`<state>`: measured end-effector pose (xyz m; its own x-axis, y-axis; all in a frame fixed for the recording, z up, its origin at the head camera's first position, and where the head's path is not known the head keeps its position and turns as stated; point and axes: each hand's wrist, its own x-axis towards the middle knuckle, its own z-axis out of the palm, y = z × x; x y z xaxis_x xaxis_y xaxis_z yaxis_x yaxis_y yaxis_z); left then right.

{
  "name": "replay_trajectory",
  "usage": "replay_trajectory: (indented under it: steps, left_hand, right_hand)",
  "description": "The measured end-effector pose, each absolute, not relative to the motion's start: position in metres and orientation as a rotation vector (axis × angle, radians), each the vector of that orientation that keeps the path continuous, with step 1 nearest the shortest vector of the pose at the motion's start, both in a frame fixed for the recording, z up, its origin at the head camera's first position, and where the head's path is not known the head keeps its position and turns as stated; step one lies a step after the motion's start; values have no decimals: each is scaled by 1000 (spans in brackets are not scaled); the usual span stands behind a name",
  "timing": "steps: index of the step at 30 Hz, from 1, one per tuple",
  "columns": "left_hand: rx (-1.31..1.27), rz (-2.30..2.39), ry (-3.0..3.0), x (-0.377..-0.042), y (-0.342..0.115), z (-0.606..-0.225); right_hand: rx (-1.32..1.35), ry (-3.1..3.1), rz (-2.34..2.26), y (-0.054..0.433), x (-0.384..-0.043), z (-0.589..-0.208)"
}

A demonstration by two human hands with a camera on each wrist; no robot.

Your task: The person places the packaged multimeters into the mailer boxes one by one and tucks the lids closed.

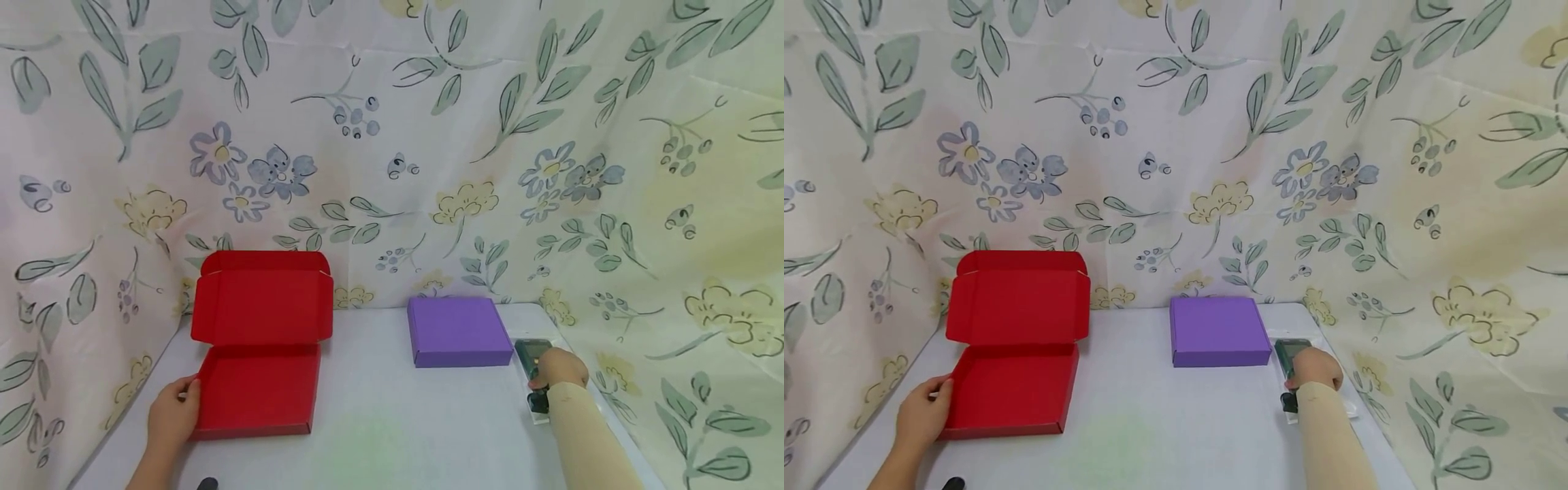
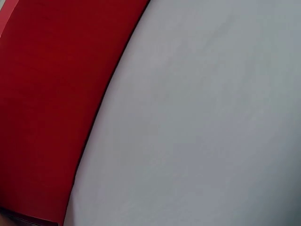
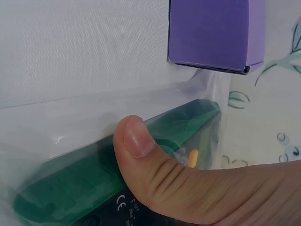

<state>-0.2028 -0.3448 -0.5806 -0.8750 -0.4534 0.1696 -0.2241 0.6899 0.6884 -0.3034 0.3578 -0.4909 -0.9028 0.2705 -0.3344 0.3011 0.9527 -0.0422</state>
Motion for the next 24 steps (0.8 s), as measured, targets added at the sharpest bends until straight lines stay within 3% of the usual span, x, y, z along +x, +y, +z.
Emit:
replay_trajectory:
  steps: [24]
  left_hand:
    - [503,-1042,-2535,-199,-251,-582]
  right_hand:
    - [431,2745,-120,354,-303,-489]
